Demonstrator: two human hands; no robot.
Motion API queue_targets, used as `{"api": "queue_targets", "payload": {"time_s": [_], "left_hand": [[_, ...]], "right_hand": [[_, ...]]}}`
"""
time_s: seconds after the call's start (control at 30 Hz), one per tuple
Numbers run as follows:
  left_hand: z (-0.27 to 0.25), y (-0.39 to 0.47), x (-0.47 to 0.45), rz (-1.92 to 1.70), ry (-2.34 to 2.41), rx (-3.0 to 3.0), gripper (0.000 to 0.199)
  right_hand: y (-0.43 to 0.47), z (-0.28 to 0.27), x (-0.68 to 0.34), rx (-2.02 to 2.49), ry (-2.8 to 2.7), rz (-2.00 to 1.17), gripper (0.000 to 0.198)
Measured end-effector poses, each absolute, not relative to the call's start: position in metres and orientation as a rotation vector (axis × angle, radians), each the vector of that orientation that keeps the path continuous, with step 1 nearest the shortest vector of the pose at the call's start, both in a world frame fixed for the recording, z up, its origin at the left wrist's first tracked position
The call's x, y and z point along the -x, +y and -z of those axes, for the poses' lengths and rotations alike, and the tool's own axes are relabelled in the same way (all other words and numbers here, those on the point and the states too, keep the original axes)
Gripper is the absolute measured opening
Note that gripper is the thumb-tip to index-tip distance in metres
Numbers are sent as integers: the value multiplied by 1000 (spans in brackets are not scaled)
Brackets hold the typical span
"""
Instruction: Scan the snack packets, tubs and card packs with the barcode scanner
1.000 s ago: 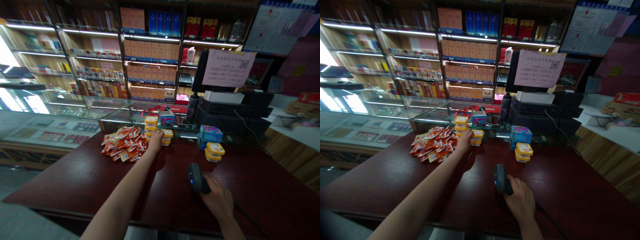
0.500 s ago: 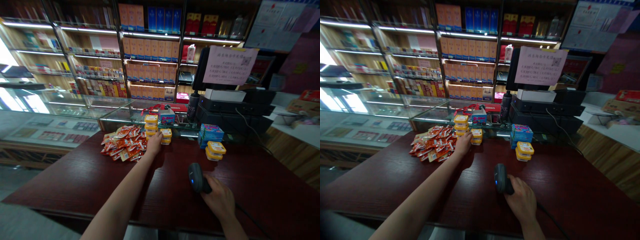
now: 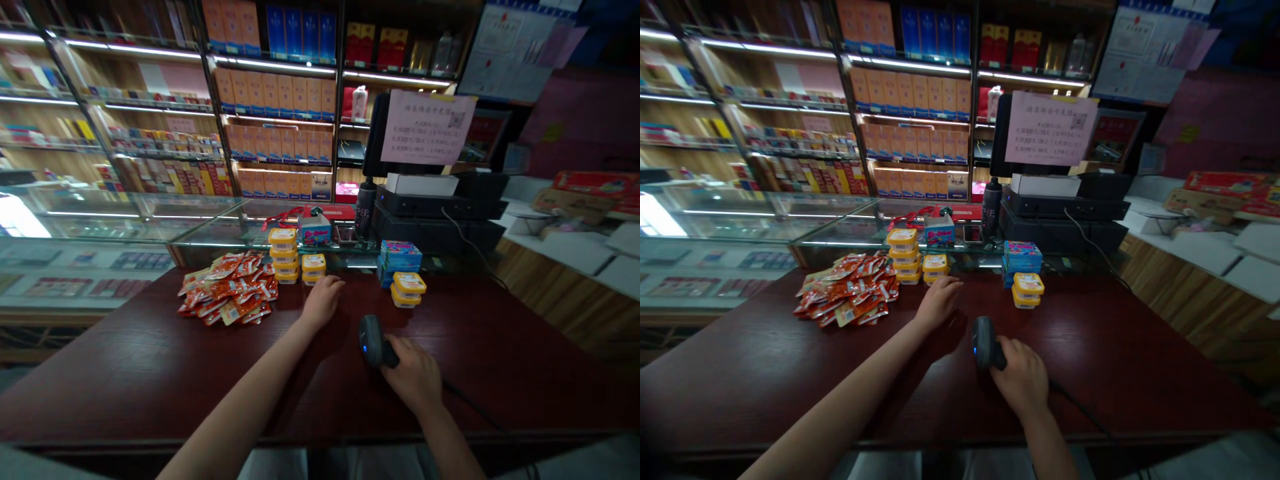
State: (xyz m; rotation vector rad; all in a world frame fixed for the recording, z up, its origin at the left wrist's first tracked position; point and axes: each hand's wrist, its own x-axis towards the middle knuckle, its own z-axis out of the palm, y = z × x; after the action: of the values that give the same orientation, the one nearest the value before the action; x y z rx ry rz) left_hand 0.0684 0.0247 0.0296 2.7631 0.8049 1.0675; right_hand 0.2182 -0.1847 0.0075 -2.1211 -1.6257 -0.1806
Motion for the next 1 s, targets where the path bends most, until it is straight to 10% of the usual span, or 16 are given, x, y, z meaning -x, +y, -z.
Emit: {"api": "queue_targets", "payload": {"time_s": [1.0], "left_hand": [[-54,-8,-177,-752,793,-2928,19]], "right_hand": [[-235,-21,-270,2370,-1272,262,22]]}}
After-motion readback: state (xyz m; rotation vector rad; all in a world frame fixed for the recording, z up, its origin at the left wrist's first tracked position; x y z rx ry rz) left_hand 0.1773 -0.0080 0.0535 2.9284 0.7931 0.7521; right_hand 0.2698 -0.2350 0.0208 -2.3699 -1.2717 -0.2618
